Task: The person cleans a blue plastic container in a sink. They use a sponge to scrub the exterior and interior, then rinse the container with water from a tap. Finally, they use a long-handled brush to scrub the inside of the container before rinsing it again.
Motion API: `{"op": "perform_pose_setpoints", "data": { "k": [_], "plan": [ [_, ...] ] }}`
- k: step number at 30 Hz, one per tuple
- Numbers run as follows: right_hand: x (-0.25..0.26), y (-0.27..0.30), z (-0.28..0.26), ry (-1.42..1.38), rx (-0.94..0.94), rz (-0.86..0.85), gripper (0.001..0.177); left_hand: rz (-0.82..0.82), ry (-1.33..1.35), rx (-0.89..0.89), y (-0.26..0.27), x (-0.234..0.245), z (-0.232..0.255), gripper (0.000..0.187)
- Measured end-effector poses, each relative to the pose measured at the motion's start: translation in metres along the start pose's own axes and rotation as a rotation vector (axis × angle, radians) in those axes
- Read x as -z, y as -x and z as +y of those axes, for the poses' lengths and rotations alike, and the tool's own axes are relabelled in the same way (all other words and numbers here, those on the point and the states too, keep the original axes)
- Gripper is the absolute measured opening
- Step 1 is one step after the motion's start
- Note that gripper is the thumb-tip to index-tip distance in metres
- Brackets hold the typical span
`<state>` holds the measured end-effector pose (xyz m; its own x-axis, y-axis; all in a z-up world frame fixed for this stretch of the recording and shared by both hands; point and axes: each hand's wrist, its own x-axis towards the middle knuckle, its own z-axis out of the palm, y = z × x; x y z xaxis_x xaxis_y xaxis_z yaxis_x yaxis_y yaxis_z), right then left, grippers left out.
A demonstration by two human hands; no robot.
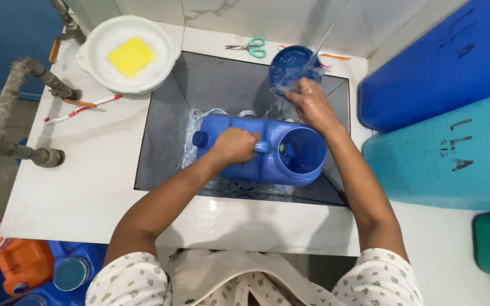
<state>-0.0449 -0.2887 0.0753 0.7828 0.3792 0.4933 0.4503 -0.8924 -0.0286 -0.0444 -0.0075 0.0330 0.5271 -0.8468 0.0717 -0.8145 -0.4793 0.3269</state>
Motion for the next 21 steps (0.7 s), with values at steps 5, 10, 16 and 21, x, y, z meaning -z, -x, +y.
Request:
{"op": "perform_pose_setpoints", "data": {
  "k": [5,10,16,21],
  "plan": [
    [0.002,-0.003,0.004,-0.053,-0.017,-0.153,0.033,0.017,-0.008,-0.016,0.024,0.008,-0.015,0.031],
    [-0.008,-0.006,0.003,-0.036,-0.114,-0.099,0.033,-0.010,-0.014,-0.012,0.046,0.004,-0.021,0.031],
    [-0.017,0.015,-0.007,-0.004,0.000,-0.071,0.038,0.026,-0.016,0.018,0.069,0.001,-0.037,0.026],
    [-0.024,0.025,-0.003,-0.033,-0.159,-0.084,0.027,0.016,-0.029,0.055,0.079,0.001,-0.047,0.028]
  ]
}}
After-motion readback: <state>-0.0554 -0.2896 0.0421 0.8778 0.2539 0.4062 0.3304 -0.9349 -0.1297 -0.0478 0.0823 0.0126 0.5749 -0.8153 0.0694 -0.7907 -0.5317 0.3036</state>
